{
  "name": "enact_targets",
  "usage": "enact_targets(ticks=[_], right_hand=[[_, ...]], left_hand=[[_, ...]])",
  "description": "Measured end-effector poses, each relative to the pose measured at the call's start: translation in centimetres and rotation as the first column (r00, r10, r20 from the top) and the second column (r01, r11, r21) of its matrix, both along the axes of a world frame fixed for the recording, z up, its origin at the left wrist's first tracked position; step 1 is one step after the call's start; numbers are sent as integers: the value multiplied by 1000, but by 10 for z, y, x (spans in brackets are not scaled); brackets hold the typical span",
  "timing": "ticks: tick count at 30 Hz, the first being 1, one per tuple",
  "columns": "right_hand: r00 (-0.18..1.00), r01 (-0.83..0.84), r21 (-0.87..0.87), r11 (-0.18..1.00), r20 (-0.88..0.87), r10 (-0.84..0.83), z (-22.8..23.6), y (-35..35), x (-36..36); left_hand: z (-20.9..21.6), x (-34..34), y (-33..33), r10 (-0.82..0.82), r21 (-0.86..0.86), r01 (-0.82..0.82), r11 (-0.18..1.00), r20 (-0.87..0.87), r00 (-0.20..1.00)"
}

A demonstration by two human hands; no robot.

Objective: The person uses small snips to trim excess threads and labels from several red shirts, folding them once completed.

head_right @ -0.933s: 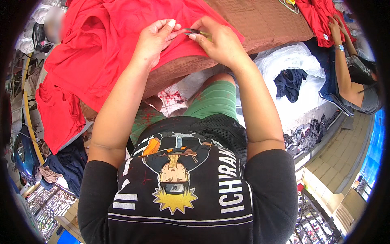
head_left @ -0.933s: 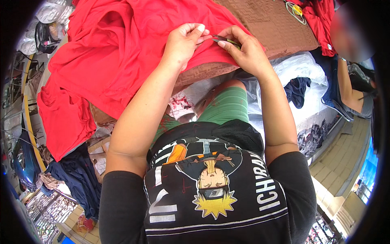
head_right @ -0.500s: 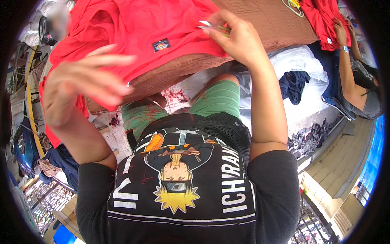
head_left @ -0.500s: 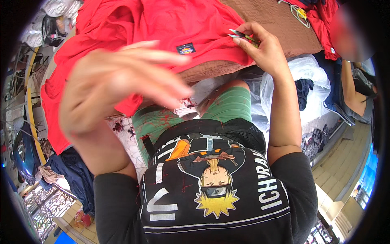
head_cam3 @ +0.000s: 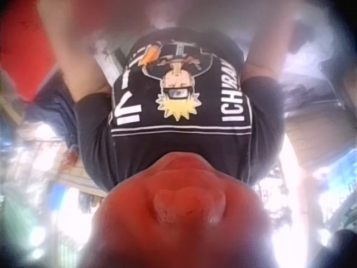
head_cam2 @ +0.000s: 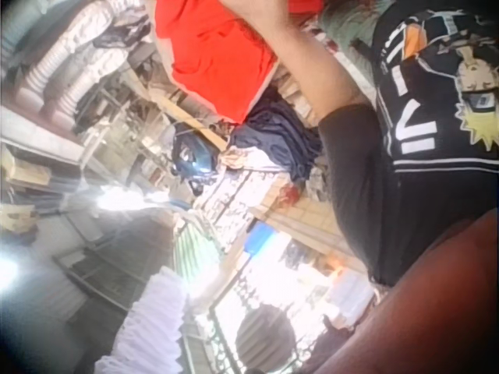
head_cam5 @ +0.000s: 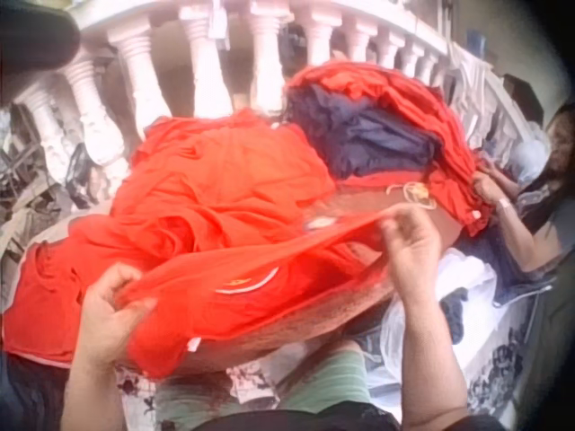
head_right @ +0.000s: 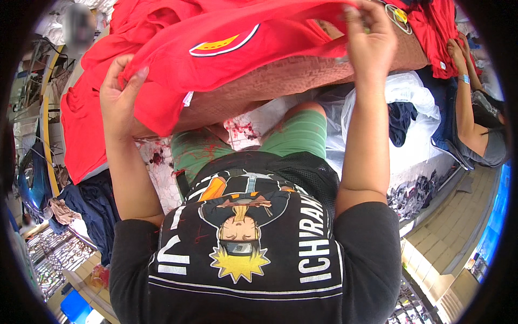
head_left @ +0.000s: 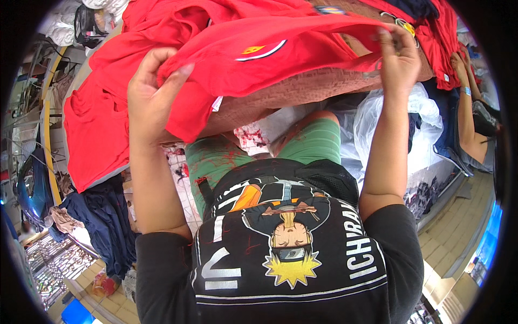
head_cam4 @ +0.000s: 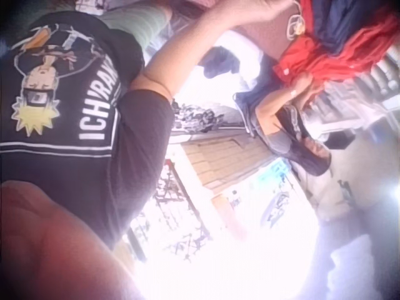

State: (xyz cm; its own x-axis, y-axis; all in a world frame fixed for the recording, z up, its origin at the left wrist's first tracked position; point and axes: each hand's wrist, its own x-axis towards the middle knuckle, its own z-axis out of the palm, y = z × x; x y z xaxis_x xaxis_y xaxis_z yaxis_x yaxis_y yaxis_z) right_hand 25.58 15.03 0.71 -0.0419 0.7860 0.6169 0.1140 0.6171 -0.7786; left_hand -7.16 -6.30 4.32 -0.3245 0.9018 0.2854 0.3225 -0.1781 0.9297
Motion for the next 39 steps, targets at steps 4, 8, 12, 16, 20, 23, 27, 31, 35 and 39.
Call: enact_targets(ticks=[4, 8, 12, 16, 20, 23, 27, 31, 35, 39], right_hand=[[991, 129, 121, 984, 19, -132, -9, 33, 15], [798, 340, -7, 941, 532, -284, -48, 43, 15], [811, 318, -101, 943, 544, -216, -20, -3, 2], [866, 115, -97, 989, 496, -52, -19, -18, -11], [802, -133, -190, 973, 556, 218, -19, -51, -42], [725, -223, -263, 939, 599, 340, -27, -73, -63], [758, -259, -194, 946, 566, 324, -48, -77, -79], [785, -286, -410, 866, 418, 457, -36, -74, -73], [785, -317, -430, 845, 381, 488, -23, -73, -68], [741, -369, -444, 817, 390, 546, -10, -76, -79]], left_hand=[[-7, 37, 31, -37, 18, 33, 999, 284, 958], [-82, 29, 40, 18, -359, -69, 931, -145, 989], [-64, 34, 24, 76, -179, -82, 980, -40, 996], [-27, 43, 25, 96, -50, -115, 992, -290, 952], [-31, 71, 37, 15, 78, 25, 997, -474, 881], [-50, 73, 48, -34, 24, 54, 998, -523, 852], [-62, 78, 55, -108, -116, 62, 991, -442, 891], [-76, 81, 56, -112, -153, 48, 987, -441, 890], [-81, 79, 58, -64, -35, 53, 998, -574, 816], [-78, 82, 61, -2, 52, 60, 997, -738, 675]])
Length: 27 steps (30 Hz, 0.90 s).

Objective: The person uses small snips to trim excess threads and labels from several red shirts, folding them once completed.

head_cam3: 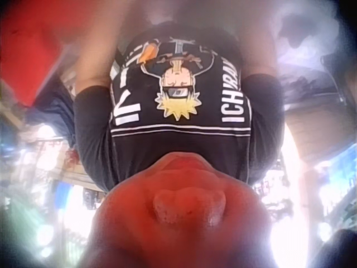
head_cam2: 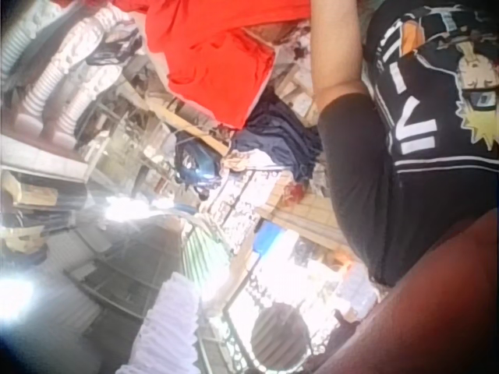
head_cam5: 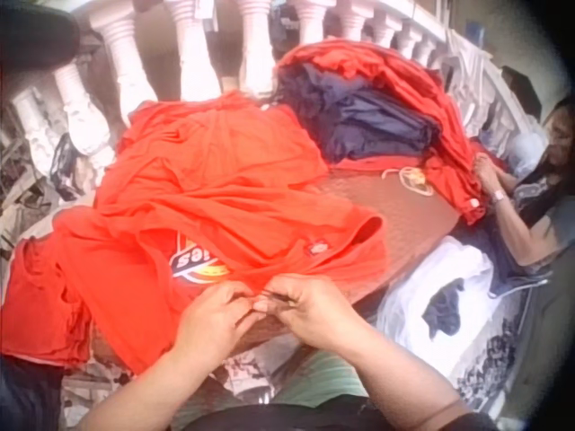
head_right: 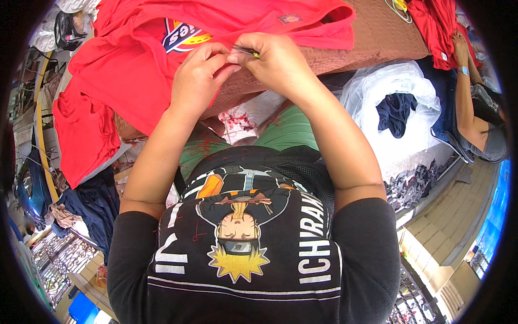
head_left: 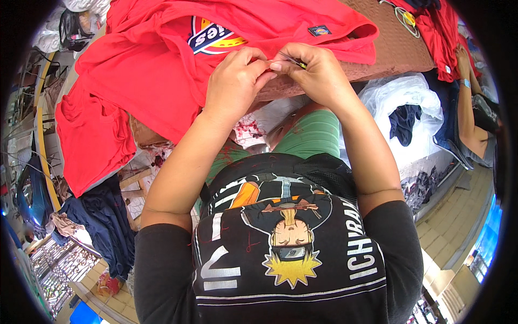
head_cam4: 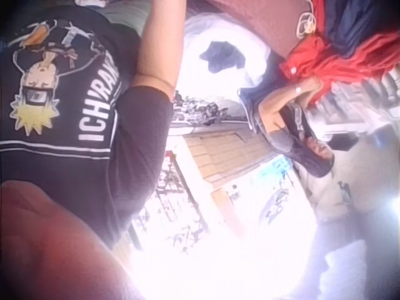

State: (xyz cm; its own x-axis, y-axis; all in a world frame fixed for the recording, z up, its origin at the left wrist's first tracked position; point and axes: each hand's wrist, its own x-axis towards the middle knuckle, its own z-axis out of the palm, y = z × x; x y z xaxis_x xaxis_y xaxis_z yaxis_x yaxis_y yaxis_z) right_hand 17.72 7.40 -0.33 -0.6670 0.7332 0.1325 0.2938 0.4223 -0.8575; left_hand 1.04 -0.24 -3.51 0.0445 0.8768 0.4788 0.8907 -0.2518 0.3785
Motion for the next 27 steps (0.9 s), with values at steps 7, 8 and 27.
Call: enact_targets(ticks=[7, 8, 27], right_hand=[[987, -53, -179, 982, -157, 25, 7, 8, -7], [985, -57, -203, 978, -172, 22, 8, 10, -7], [958, -122, 465, 877, 288, -19, -3, -10, 10]], left_hand=[[6, 5, -6, 112, -228, -68, 971, 184, 976], [3, 3, -5, 123, -270, -47, 962, 271, 955], [-15, -15, 8, 144, -382, 148, 912, 638, 757]])
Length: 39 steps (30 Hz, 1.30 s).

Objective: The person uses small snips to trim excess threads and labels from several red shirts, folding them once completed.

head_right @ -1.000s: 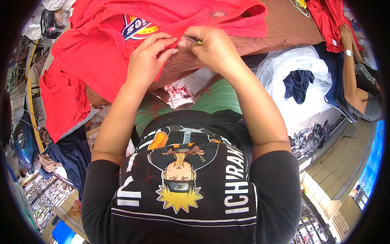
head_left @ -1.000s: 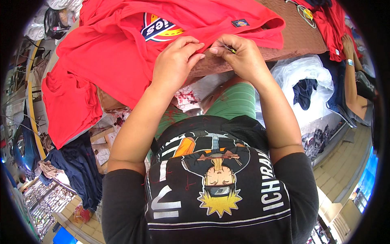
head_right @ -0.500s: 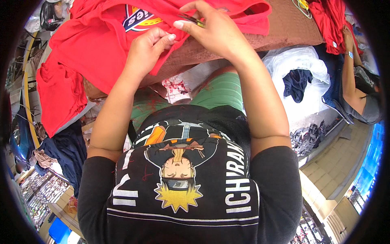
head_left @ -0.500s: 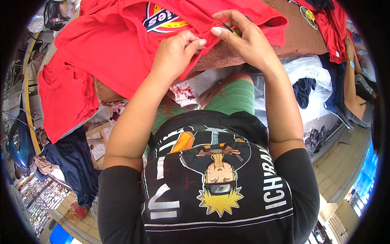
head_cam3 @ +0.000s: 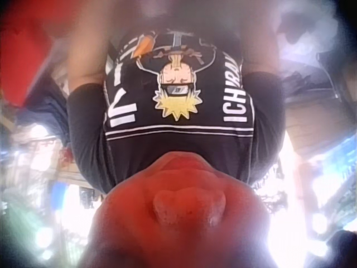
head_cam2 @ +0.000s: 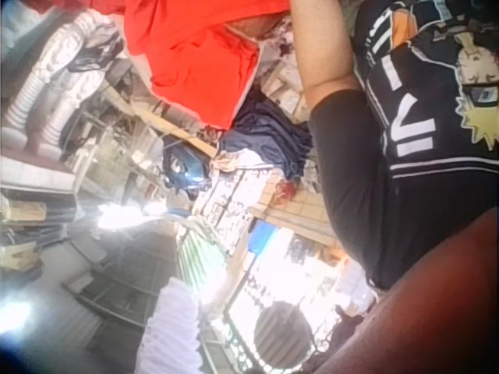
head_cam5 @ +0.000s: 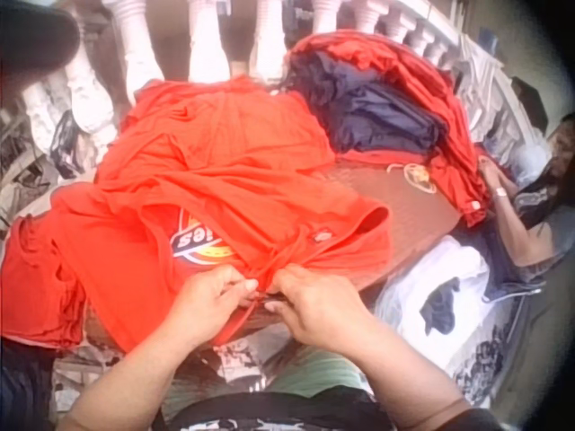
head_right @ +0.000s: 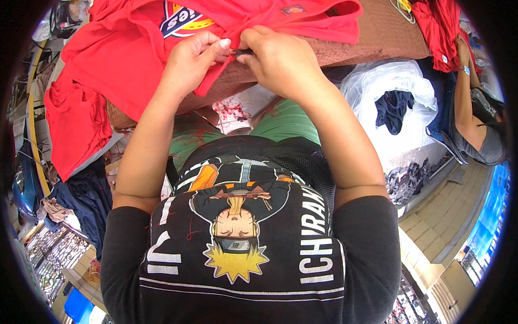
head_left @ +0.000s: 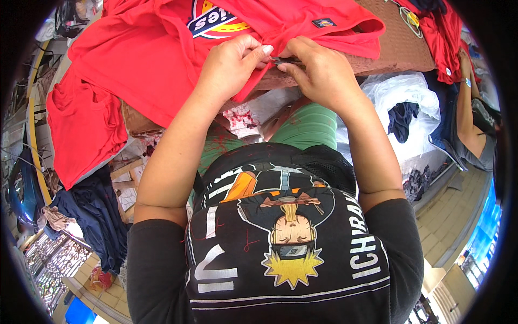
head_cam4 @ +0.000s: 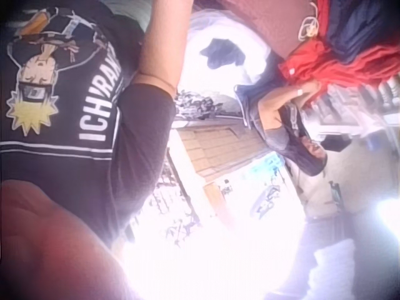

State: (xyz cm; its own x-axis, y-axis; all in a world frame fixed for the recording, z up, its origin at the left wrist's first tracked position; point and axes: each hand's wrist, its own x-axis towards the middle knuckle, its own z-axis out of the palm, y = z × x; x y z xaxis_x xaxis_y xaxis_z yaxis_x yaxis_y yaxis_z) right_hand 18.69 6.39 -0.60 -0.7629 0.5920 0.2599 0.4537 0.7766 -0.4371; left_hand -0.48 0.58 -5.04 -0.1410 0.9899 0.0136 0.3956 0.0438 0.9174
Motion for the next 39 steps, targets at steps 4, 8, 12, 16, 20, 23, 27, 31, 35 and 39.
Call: enact_targets(ticks=[4, 8, 12, 16, 20, 23, 27, 31, 35, 39], right_hand=[[995, -1, 23, 1000, 98, -1, 6, -3, -2], [1000, 21, 53, 998, 9, -22, 14, 2, 15], [980, 170, -147, 974, -76, -183, 29, 11, 34], [965, 140, -380, 914, -156, -212, 8, 15, 30], [971, 124, -663, 738, -72, -228, -10, 5, 11], [952, 119, -831, 543, -61, -301, -16, -5, -2], [923, 37, -903, 428, -133, -361, -27, -11, -13], [901, 61, -851, 521, -177, -395, -33, -15, -19], [904, 89, -698, 710, -244, -352, -40, -17, -16], [898, 110, -497, 861, -322, -301, -42, -16, -12]], left_hand=[[15, 4, -8, -27, 17, 28, 999, -20, 999], [106, -9, -37, -441, 112, 499, 859, -331, 834], [167, -21, -81, -287, 287, 386, 877, -333, 898], [154, -12, -79, -93, 326, 125, 937, -111, 990], [86, -3, -49, -17, 298, 87, 950, -228, 974], [47, 1, -35, 23, 370, 171, 913, -465, 885], [26, 7, -28, 26, 242, 102, 965, -475, 879], [26, 4, -22, 9, 183, 107, 977, -539, 842], [35, -5, -18, -76, 89, 152, 984, -563, 823], [43, -9, -16, -118, 22, 139, 990, -403, 908]])
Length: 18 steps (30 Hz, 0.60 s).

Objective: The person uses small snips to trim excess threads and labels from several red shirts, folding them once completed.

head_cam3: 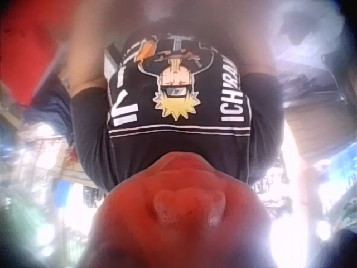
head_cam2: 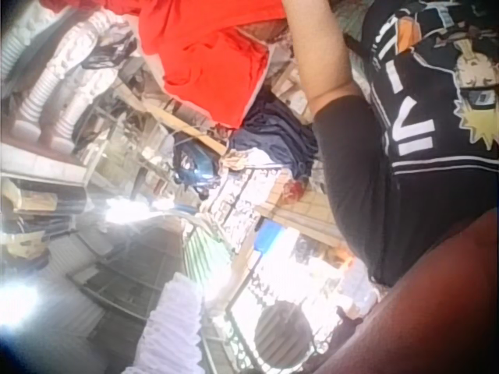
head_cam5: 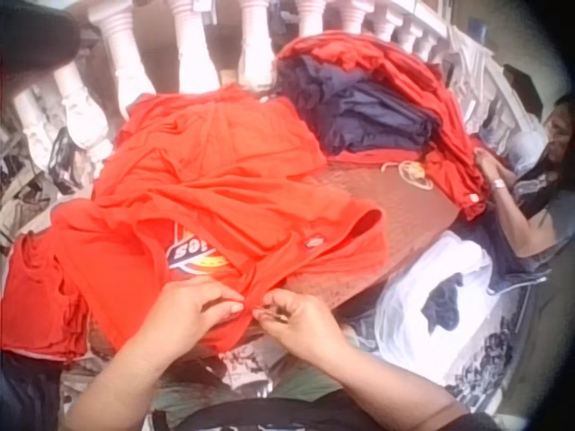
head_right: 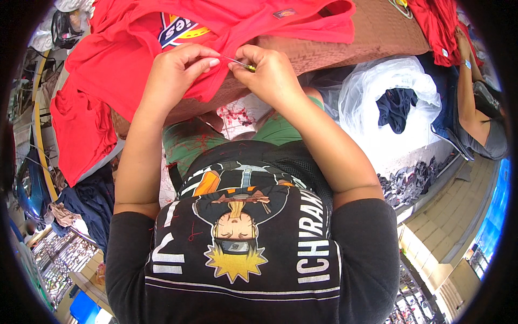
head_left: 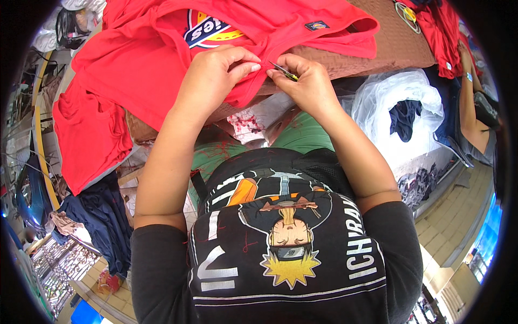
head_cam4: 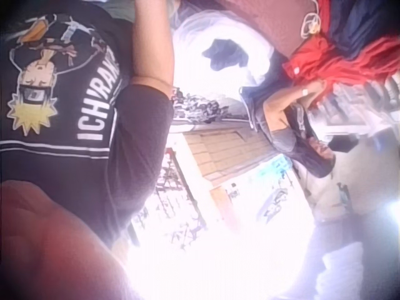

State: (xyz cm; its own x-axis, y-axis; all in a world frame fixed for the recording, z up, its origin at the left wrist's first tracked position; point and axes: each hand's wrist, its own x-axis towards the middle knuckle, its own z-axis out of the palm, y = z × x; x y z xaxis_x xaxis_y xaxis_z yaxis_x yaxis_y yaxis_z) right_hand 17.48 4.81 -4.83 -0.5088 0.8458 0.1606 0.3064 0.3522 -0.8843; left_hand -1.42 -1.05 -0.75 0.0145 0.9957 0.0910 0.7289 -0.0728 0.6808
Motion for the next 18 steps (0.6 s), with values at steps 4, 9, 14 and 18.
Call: enact_targets(ticks=[4, 9, 14, 18], right_hand=[[997, 13, 33, 999, 72, -15, 14, -3, 2], [998, -5, 75, 997, 59, 0, 8, -2, 5], [984, -90, 243, 966, 173, 49, 35, 4, 20], [977, -147, 440, 886, 207, 60, 49, 6, 26]], left_hand=[[11, 10, -2, 67, -132, -48, 990, 139, 988], [-1, 15, -4, 88, -82, -74, 994, 195, 977], [-4, 17, -6, 88, -26, -85, 996, 195, 977], [2, 20, -6, 65, 6, -65, 998, 92, 994]])
